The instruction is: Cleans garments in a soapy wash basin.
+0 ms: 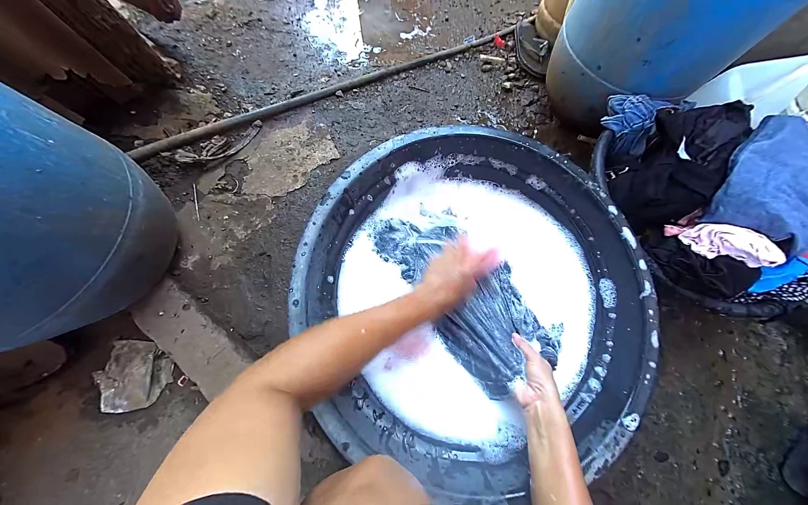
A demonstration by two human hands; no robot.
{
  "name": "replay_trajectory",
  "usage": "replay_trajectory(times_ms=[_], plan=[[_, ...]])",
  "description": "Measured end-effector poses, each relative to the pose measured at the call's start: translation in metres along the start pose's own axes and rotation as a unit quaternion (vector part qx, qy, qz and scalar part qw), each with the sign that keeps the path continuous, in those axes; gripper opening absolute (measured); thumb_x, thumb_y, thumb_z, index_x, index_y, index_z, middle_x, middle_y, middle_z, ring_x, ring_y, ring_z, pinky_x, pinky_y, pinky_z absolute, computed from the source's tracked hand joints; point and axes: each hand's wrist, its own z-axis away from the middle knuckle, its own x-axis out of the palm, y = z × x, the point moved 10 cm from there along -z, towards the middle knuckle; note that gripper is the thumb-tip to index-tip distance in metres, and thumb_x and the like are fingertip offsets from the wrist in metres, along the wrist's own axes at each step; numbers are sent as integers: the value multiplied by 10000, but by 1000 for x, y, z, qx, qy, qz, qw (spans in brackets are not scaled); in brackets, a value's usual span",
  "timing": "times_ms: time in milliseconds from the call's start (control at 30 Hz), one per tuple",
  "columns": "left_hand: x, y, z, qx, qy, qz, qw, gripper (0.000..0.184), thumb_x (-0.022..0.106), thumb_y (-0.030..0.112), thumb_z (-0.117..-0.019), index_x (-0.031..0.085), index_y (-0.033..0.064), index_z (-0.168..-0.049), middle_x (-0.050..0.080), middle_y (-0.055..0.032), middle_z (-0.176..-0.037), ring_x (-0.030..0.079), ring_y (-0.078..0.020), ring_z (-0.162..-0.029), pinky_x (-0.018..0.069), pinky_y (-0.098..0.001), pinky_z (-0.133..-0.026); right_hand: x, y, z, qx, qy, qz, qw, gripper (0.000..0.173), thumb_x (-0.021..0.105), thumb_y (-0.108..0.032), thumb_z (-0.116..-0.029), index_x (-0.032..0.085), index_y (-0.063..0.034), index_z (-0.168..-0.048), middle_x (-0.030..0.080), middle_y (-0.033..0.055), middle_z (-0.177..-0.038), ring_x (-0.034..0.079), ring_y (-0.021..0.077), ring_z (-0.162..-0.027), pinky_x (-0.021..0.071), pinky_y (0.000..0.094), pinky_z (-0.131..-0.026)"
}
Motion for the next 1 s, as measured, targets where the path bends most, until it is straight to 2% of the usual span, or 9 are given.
replay_trajectory(times_ms=[100,267,367,467,667,733,800,900,1000], plan=[[36,38,14,21,-185,59,981,594,584,164,-1005,392,40,-1553,424,-319,-1525,527,-502,-1309,468,-652,-988,-5,1,4,8,17,35,999,334,572,-152,-1029,521,22,-1310,626,156,-1156,631,187,-992,539,378,-849],[-10,-93,-51,-163,-47,-10,985,561,608,129,-984,476,139,-1529,353,-356,-1540,448,-573,-1336,466,-689,-964,-12,-8,10,-1,29,48,998,364,578,-161,-1030,506,10,-1343,616,170,-1211,626,206,-1042,536,392,-879],[13,-21,-12,-48,-26,19,998,628,616,187,-972,425,199,-1571,393,-344,-1536,511,-538,-1306,513,-651,-941,-16,-4,4,-10,39,63,997,371,604,-154,-1017,520,20,-1334,618,181,-1225,622,218,-1063,532,407,-897],[40,34,32,11,-179,61,982,629,585,150,-998,380,194,-1591,402,-301,-1546,489,-518,-1335,468,-671,-970,-16,-10,3,-5,10,73,997,367,567,-163,-1037,500,17,-1350,623,171,-1173,628,211,-1009,536,400,-856],[-40,-143,-23,-203,-76,16,976,609,657,174,-955,478,174,-1537,379,-386,-1508,478,-596,-1294,441,-750,-953,18,-102,52,-131,-233,-129,955,321,376,-308,-1090,631,-114,-1076,763,10,-902,748,102,-827,648,310,-720],[-48,-153,-13,-214,-66,155,962,621,655,186,-965,454,148,-1552,440,-363,-1484,475,-544,-1330,384,-714,-1054,7,-101,31,-187,-219,-79,954,478,397,-515,-1052,565,-99,-1215,734,28,-1016,721,111,-933,628,334,-804],[-33,-154,6,-241,-74,269,930,609,616,210,-1000,416,88,-1562,522,-312,-1451,514,-470,-1338,382,-650,-1104,6,-65,7,-180,-203,120,955,603,327,-452,-1084,359,13,-1467,600,113,-1282,596,140,-1146,515,354,-983],[-43,-135,20,-274,-96,328,899,556,582,224,-1034,432,50,-1540,567,-305,-1389,574,-442,-1248,431,-610,-1048,17,-59,24,-190,-245,177,934,619,698,-237,-880,432,52,-1359,657,106,-1145,657,110,-1017,563,300,-908],[-111,-119,12,-258,-1,382,888,494,565,237,-1037,501,45,-1488,623,-282,-1287,622,-387,-1143,480,-577,-988,17,-107,46,-237,-336,-84,908,399,858,-417,-732,727,-167,-1014,770,-31,-878,736,70,-798,632,277,-718]])
